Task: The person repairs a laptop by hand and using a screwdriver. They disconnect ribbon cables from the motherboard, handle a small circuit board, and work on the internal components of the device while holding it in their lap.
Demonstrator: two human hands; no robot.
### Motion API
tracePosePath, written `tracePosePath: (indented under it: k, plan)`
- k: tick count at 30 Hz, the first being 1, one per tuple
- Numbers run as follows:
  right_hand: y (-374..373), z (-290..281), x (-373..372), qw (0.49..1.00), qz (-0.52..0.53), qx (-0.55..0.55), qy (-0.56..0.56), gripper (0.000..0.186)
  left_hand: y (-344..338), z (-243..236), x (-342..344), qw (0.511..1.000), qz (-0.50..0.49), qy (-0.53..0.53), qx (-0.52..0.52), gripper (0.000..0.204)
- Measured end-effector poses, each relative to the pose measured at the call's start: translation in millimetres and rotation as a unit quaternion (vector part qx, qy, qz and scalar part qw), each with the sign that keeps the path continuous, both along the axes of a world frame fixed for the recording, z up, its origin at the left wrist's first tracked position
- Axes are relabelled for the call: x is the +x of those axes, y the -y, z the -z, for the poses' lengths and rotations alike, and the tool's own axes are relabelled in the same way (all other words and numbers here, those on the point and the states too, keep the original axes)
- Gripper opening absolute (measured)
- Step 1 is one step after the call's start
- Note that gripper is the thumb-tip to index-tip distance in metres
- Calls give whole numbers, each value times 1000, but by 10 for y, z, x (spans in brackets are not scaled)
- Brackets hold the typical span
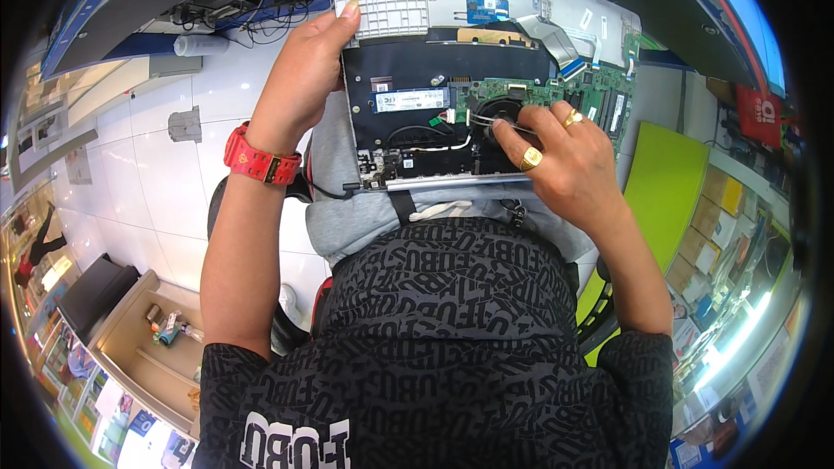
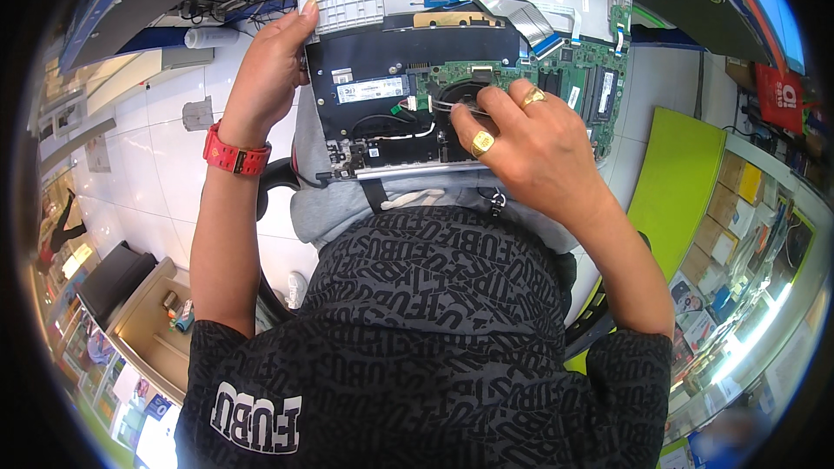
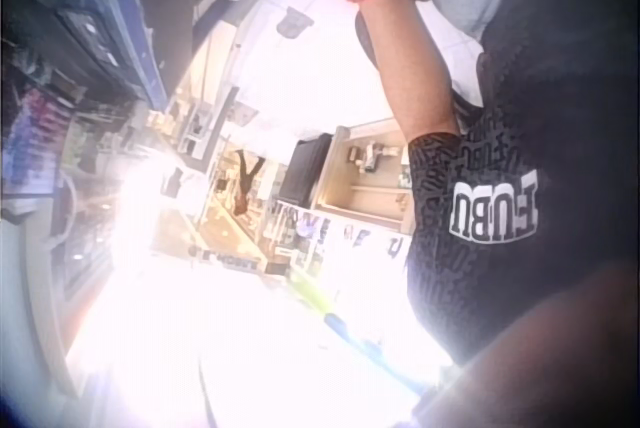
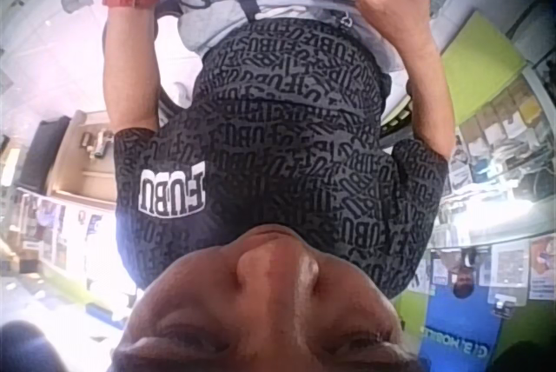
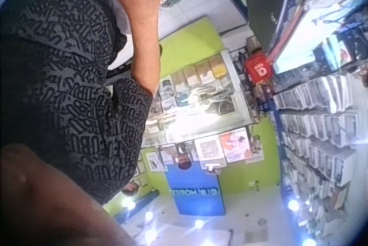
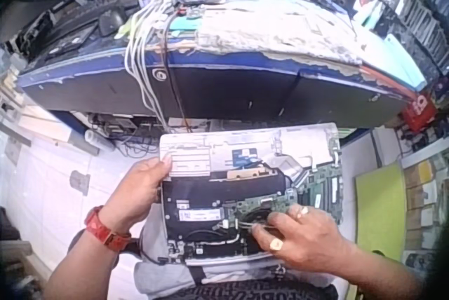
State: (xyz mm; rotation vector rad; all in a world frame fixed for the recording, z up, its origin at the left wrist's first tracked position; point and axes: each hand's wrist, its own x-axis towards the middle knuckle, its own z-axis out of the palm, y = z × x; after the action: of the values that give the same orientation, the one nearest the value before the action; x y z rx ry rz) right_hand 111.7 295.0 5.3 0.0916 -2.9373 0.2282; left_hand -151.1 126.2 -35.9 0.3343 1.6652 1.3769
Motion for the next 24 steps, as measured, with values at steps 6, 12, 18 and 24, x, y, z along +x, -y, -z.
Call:
tracePosePath:
  k: [6, 12, 18, 24]
  plan:
    - [-7, -11, -9, 1000, -6, 7, -1, 27, -1, 35, -2, 1000, -12, -8, 10, 42]
    - [-22, -9, -17, 1000, -12, 7, -2, 28, 8, 64, -17, 1000, -10, -12, 12, 42]
    - [-9, -15, -14, 1000, -13, 8, 1, 28, -24, 1, 31, 1000, -24, -7, 12, 42]
    - [-14, -13, -17, 1000, -15, 10, -4, 29, 53, 98, -96, 999, 38, -12, -24, 52]
